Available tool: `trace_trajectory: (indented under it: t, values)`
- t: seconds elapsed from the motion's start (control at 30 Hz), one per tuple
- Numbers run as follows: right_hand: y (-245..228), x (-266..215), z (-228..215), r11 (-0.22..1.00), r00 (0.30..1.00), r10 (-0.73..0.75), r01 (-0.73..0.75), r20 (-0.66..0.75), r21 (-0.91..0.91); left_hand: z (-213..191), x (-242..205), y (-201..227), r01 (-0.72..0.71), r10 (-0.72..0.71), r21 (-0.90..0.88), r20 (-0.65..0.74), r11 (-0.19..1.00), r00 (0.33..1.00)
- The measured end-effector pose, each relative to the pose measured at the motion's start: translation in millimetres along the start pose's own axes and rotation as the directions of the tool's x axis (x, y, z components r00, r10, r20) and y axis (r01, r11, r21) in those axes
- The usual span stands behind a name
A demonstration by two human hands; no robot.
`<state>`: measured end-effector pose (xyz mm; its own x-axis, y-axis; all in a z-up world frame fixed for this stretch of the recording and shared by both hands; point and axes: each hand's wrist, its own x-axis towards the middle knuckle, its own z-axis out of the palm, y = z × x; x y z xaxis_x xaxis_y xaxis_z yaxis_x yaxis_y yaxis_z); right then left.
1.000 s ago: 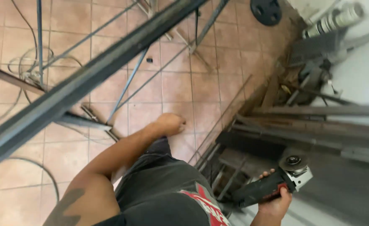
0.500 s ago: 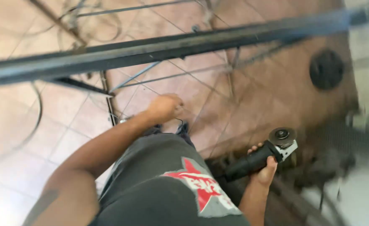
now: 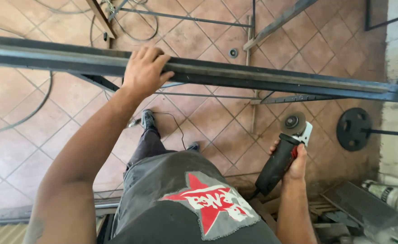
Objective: Measuring and cutting metal beams using an angle grinder according to blueprints
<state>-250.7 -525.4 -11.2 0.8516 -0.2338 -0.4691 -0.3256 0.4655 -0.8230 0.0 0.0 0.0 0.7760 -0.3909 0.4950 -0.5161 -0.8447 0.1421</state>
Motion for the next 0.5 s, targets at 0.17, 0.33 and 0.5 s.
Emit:
trace_trajectory:
  t: [0.17, 0.33, 0.5]
  values:
    - [-17, 0, 80, 0.994, 1.0, 0.018, -0.021, -0.025, -0.106, 10, 24, -19, -0.072, 0.086, -0.065, 0.246, 0.995, 0.966]
    - [-19, -6, 145, 0.991, 0.996, -0.001, -0.011, -0.085, -0.137, 29, 29, -32, -0.053, 0.077, -0.096, 0.26, 0.994, 0.962]
    - [-24, 3, 178, 0.989, 0.997, 0.036, -0.045, -0.069, -0.14, 34, 45, -34, 0.123, -0.026, -0.162, 0.498, 0.979, 0.867]
